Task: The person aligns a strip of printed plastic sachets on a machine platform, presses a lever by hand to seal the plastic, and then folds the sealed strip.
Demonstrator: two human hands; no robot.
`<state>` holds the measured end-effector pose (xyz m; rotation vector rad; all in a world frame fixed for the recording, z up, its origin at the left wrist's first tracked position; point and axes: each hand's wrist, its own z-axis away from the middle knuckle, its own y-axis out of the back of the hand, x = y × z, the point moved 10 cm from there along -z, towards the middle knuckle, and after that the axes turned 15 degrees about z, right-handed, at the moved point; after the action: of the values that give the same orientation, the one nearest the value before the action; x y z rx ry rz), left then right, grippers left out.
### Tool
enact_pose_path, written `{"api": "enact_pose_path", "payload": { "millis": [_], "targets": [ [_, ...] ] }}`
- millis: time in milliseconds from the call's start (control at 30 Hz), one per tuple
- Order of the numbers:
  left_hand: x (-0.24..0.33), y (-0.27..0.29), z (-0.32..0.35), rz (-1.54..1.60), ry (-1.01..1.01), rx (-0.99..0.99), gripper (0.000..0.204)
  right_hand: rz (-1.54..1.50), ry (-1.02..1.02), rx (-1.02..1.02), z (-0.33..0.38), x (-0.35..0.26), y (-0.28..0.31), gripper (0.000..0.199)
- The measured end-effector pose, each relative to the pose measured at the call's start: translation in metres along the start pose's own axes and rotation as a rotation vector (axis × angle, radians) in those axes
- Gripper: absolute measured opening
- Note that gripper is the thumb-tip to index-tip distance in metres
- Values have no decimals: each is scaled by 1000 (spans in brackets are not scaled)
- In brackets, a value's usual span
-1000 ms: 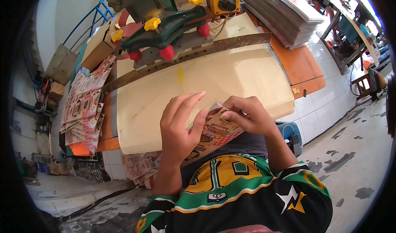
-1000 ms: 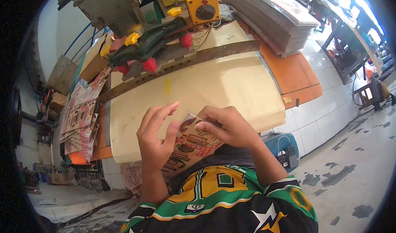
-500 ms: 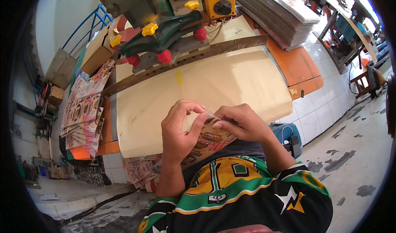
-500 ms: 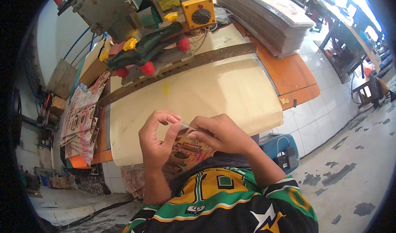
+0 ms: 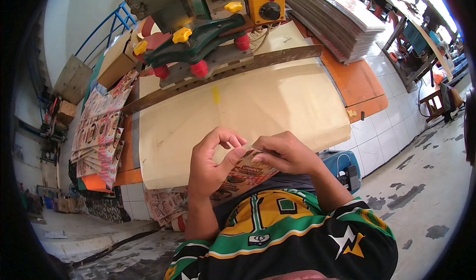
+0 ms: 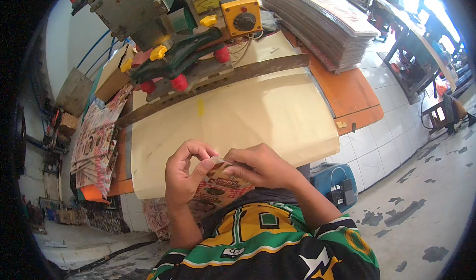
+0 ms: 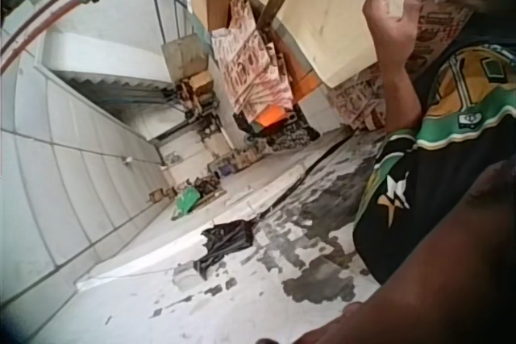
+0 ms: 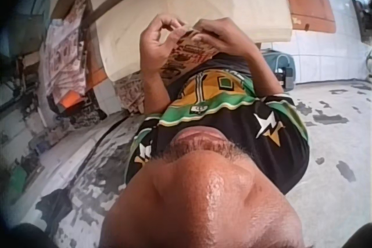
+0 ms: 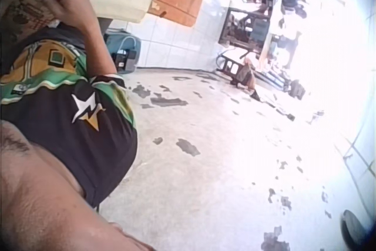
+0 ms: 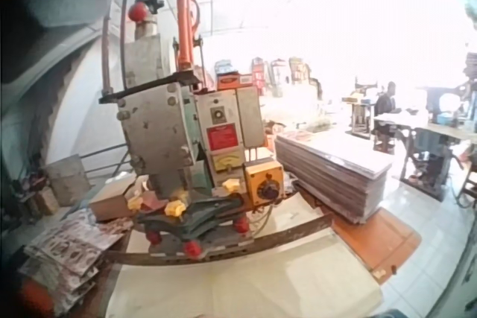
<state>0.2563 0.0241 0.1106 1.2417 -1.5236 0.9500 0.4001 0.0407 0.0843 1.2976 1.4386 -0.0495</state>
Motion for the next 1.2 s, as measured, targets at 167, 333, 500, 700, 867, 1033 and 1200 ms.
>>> {"api": "enact_pose_path", "payload": {
  "millis": [167, 333, 500, 700, 867, 1033, 1200],
  "targets": [
    [-3, -1, 2, 57, 36, 10, 14, 1, 53, 8, 2, -2, -3, 19],
    [-6, -4, 5, 95, 54, -47, 14, 22, 80, -13, 2, -6, -4, 20],
    [-10, -6, 8, 222, 95, -63, 13, 29, 90, -53, 2, -10, -5, 23],
    [-8, -6, 11, 250, 87, -52, 12, 37, 116, -64, 1, -16, -7, 22],
    [-2, -7, 12, 212, 60, -92, 12, -13, 147, -45, 2, -19, -8, 19],
    [-4, -14, 17, 371, 143, -101, 11, -58, 146, -76, 0, -26, -9, 18],
    [-7, -15, 17, 402, 156, -105, 11, -74, 173, -63, 1, -28, -9, 18]
  ]
}}
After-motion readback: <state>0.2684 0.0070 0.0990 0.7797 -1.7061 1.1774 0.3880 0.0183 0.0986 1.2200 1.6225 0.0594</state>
